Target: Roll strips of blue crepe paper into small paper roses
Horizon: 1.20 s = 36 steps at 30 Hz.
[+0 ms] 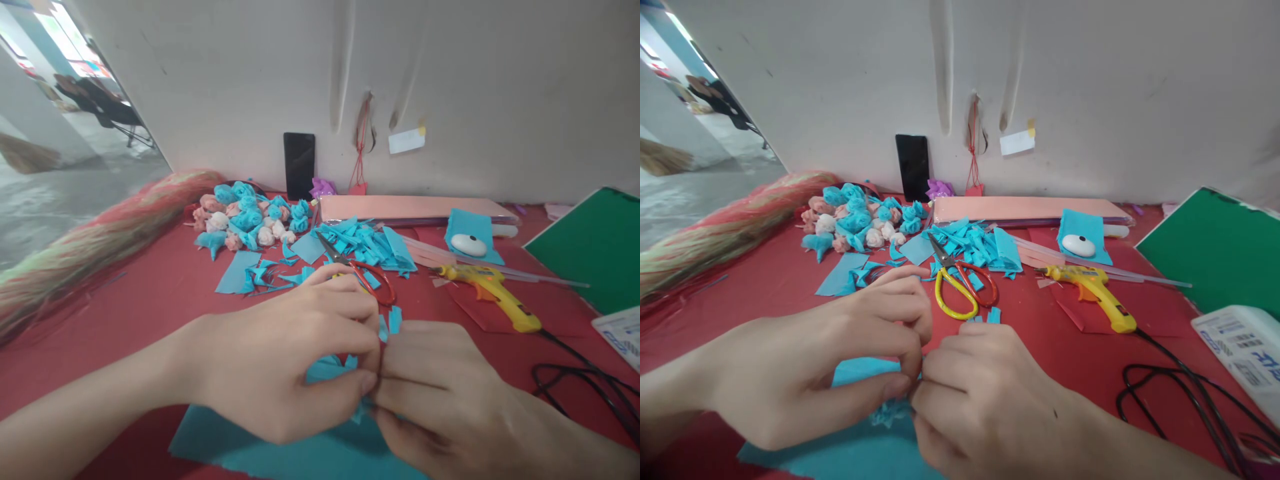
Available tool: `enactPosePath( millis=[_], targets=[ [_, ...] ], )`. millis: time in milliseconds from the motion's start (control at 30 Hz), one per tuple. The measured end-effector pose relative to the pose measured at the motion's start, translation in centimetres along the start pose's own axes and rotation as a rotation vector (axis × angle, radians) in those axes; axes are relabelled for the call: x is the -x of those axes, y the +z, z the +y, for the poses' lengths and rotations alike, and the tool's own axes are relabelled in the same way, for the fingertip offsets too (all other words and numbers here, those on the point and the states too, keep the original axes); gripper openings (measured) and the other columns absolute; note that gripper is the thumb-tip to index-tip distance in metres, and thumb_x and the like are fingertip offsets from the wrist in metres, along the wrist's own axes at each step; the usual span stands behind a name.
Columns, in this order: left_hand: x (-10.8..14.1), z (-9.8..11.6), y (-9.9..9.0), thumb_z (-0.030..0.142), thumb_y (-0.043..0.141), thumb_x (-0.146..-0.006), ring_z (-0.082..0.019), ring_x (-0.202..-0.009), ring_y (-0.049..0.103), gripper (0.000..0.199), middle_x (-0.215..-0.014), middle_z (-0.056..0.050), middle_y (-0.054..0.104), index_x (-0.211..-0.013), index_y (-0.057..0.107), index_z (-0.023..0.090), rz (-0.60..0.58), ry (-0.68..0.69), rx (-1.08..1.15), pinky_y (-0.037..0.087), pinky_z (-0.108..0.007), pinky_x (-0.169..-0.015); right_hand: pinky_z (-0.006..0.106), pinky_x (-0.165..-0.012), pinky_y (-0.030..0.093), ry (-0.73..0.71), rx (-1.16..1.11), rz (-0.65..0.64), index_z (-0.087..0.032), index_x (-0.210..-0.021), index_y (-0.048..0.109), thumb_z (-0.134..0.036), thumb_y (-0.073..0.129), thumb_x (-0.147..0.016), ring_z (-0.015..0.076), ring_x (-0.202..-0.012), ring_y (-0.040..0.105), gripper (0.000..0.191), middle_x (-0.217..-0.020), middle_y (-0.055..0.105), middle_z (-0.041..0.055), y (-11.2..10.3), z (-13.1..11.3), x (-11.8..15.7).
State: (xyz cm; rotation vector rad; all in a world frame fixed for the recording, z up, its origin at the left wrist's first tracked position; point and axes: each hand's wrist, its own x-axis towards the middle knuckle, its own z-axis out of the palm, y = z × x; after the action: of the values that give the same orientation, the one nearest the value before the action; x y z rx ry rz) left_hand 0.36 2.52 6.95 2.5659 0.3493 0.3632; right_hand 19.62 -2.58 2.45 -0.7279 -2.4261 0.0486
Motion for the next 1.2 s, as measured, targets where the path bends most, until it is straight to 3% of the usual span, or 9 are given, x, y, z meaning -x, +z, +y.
enactPosePath(
  millis=[367,533,633,800,1000,1200],
  targets=[
    [-0.1,-0.4,-0.1,0.005,0.049,-0.081,-0.014,-0.078,0.051,0.015,-0.075,-0.002,0.055,-0.072,0.057,0.014,0.021,0.001,0.044,0.038,-0.031,-0.09,0.028,-0.049,0.046,0.013,-0.018,0.041,-0.016,-0.061,0.067,-0.008,0.046,-0.087,0.013,-0.05,0.057,0.034,-0.055,0.063,0.0005,-0.3,-0.3,-0.1],
    [0.4,-0.7,-0.4,0.012,0.047,-0.089,-0.015,-0.09,0.054,0.011,-0.091,-0.003,0.06,-0.094,0.057,0.015,0.164,-0.091,0.24,0.043,-0.029,-0.091,0.021,-0.05,0.05,0.204,-0.242,0.184,-0.015,-0.062,0.066,-0.004,0.054,-0.077,0.0114,-0.05,0.061,0.022,-0.055,0.065,0.0008,-0.5,-0.3,-0.6],
    [0.6,-0.7,-0.2,0.015,0.051,-0.087,-0.018,-0.1,0.057,0.02,-0.104,-0.006,0.06,-0.108,0.054,0.017,0.239,-0.1,0.352,0.049,-0.029,-0.086,0.018,-0.043,0.048,0.362,-0.434,0.253,-0.015,-0.057,0.065,-0.004,0.057,-0.072,0.0109,-0.044,0.058,0.02,-0.049,0.06,-0.0008,-0.9,-0.2,-1.3],
    [0.6,-0.5,1.0,0.011,0.059,-0.082,-0.017,-0.105,0.057,0.035,-0.107,-0.005,0.061,-0.115,0.05,0.018,0.342,-0.101,0.392,0.05,-0.027,-0.092,0.02,-0.041,0.046,0.53,-0.653,0.247,-0.017,-0.048,0.056,-0.008,0.055,-0.071,0.0129,-0.044,0.056,0.024,-0.047,0.054,-0.0006,-1.6,0.0,-1.8],
    [0.3,-0.5,1.8,0.013,0.062,-0.085,-0.015,-0.1,0.058,0.031,-0.106,-0.006,0.061,-0.114,0.051,0.017,0.382,-0.06,0.467,0.051,-0.025,-0.089,0.018,-0.04,0.043,0.558,-0.704,0.299,-0.018,-0.049,0.063,-0.008,0.06,-0.066,0.0094,-0.041,0.048,0.02,-0.045,0.054,-0.0024,-1.2,-0.3,-1.5],
    [0.2,-0.6,1.9,0.009,0.058,-0.086,-0.012,-0.096,0.057,0.028,-0.101,-0.004,0.058,-0.112,0.051,0.015,0.385,-0.029,0.492,0.05,-0.019,-0.087,0.02,-0.04,0.044,0.583,-0.724,0.308,-0.017,-0.046,0.062,-0.009,0.06,-0.066,0.0117,-0.042,0.052,0.021,-0.044,0.052,-0.0015,-1.0,-0.3,-1.5]
  ],
)
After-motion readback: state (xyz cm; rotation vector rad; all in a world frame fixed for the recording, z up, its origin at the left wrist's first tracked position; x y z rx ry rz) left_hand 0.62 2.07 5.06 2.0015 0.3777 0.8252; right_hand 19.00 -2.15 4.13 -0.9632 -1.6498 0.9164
